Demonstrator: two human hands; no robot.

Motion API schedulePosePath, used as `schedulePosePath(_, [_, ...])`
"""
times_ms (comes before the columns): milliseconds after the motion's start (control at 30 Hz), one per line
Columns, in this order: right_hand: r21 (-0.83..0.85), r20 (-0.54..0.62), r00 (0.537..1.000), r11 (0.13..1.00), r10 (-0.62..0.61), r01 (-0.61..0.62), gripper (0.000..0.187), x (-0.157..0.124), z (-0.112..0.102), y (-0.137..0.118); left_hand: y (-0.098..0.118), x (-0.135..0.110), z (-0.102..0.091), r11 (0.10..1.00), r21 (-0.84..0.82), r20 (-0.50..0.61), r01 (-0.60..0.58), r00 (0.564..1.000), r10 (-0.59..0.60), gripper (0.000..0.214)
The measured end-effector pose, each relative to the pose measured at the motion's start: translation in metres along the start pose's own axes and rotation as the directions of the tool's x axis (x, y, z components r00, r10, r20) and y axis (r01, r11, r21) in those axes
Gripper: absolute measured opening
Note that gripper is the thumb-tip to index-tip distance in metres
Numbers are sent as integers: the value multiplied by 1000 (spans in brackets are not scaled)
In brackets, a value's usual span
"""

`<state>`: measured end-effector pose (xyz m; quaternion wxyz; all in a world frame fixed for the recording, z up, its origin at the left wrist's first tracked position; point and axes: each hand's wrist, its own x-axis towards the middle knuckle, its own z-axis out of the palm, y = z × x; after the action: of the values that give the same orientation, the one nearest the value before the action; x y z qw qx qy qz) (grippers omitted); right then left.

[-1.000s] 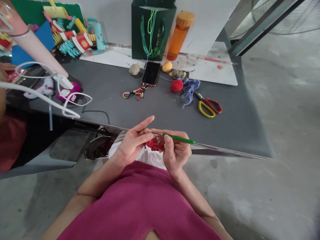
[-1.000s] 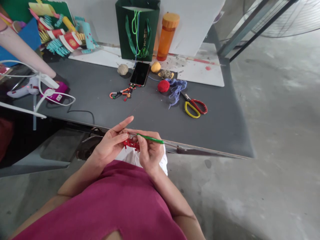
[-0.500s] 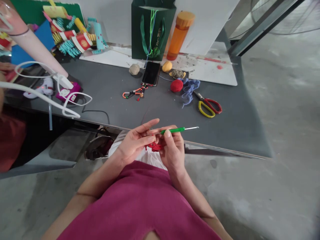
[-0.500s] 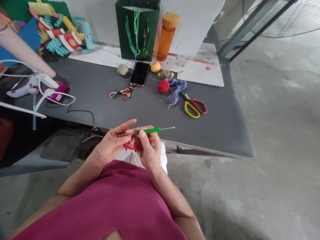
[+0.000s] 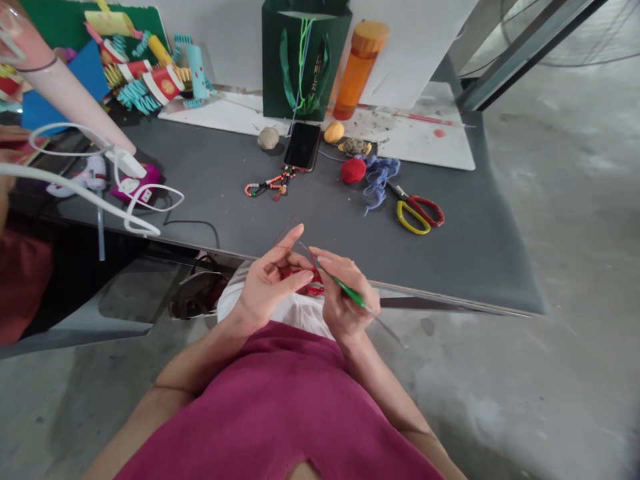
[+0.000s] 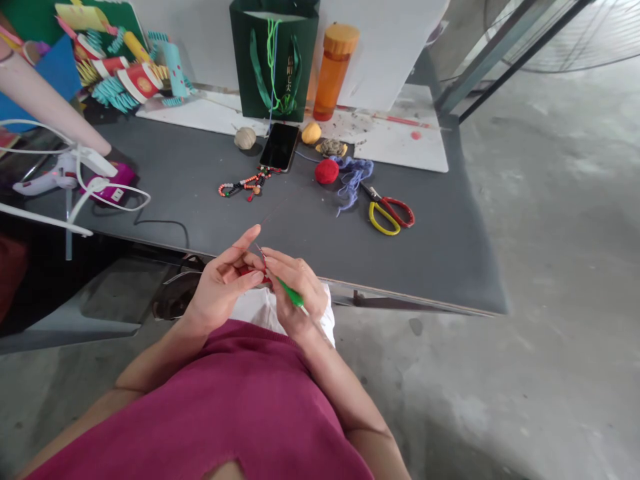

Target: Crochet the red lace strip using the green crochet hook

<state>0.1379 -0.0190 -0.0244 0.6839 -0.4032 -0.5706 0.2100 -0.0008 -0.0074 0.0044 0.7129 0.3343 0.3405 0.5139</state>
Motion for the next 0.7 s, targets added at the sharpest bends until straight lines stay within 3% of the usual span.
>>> schedulePosePath(67, [-2,-24,1000,1000,-17,17,21,-4,3,2,0,0,0,1000,2,-4,19,1000,-19,70])
schedulePosePath(200, [126,-128,975,978,181,-165,7,-5,10,2,-3,2,-4,999,-31,18,26,1000,-25,64])
schedulePosePath(467, [420,-26,893,816,449,-397,10,7,9,-1,-1,5,-9,997,7,41,72,997,-72,62])
schedulePosePath(700, [499,39,866,741,499,-449,9,13,6,-5,3,7,-10,995,58,71,76,994,-80,55])
